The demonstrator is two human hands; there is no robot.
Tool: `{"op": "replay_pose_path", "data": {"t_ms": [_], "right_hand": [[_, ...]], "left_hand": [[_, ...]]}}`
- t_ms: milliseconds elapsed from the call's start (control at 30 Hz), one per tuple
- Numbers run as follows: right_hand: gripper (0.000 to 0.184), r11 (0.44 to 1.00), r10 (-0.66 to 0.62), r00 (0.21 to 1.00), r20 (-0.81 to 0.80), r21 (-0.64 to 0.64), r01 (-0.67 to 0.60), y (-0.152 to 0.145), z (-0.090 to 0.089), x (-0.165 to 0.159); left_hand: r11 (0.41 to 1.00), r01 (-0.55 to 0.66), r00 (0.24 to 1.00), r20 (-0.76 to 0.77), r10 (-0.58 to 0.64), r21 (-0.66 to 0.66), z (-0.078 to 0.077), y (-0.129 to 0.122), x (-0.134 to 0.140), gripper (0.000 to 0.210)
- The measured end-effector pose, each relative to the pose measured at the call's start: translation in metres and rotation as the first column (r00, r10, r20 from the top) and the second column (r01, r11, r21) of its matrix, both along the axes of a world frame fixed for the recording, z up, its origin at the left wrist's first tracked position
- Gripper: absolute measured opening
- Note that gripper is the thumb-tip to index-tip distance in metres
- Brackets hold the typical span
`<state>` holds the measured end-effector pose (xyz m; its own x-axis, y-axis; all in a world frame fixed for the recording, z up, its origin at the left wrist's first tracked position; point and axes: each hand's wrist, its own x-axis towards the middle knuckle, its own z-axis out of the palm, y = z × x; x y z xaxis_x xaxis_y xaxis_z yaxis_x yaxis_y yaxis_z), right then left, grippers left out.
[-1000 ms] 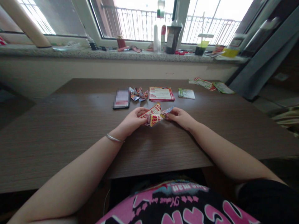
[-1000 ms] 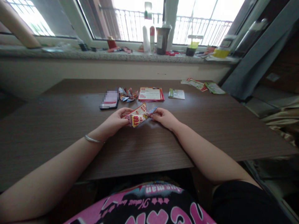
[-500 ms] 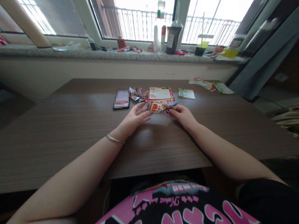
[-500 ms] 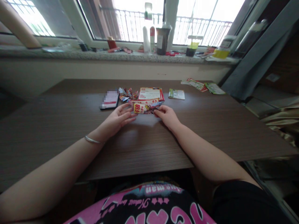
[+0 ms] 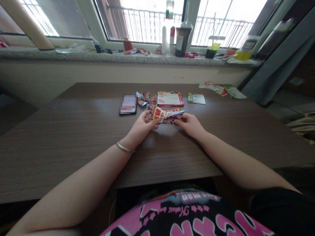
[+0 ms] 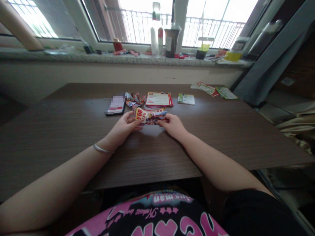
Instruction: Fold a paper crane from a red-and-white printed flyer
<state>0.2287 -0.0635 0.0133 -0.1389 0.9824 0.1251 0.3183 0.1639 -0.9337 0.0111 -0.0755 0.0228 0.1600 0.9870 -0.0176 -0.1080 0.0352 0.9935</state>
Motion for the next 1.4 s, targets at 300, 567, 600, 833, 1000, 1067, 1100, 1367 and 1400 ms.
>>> {"op": "replay_pose_path", "data": {"t_ms": [300,567,600,833,1000,1067,1100,1367,1400], "right_hand": [[0.020,0.994,0.078,0.995,-0.057,0.074,-0.074,0.002,-0.002,-0.002],[0.032,0.997,0.030,0.970,-0.240,0.071,-0.014,0.002,-0.002,-0.006],[0.032,0.997,0.029,0.973,-0.228,0.078,-0.011,0.001,-0.002,-0.006],[0.028,0.989,0.040,0.985,-0.170,0.144,-0.015,-0.002,0.000,-0.007],[0.032,0.987,0.004,0.977,-0.213,0.157,0.030,-0.004,-0.001,-0.008],[0.034,0.987,0.018,0.975,-0.224,0.159,0.019,-0.005,0.000,-0.009],[0.033,0.988,0.039,0.975,-0.221,0.156,-0.004,-0.005,0.000,-0.010],[0.030,0.990,0.140,0.947,-0.288,0.061,-0.127,-0.010,0.004,-0.016],[0.030,0.990,0.143,0.942,-0.305,0.046,-0.135,-0.010,0.004,-0.017]], "left_hand": [[0.992,0.071,0.990,-0.125,-0.057,0.108,-0.003,0.002,0.000,0.054],[0.993,0.036,0.983,-0.182,-0.016,0.108,-0.007,0.004,0.002,0.047],[0.993,0.034,0.981,-0.195,-0.012,0.113,-0.007,0.004,0.002,0.046],[0.985,0.014,0.956,-0.292,0.038,0.173,-0.001,0.001,0.003,0.040],[0.967,0.039,0.927,-0.370,0.059,0.252,-0.004,0.000,0.003,0.034],[0.954,0.061,0.911,-0.407,0.067,0.294,-0.006,-0.001,0.003,0.032],[0.947,0.071,0.901,-0.427,0.073,0.313,-0.007,-0.001,0.003,0.031],[0.920,0.155,0.921,-0.390,-0.002,0.360,-0.003,-0.006,0.007,0.028],[0.925,0.158,0.925,-0.380,-0.017,0.344,-0.002,-0.007,0.008,0.028]]}}
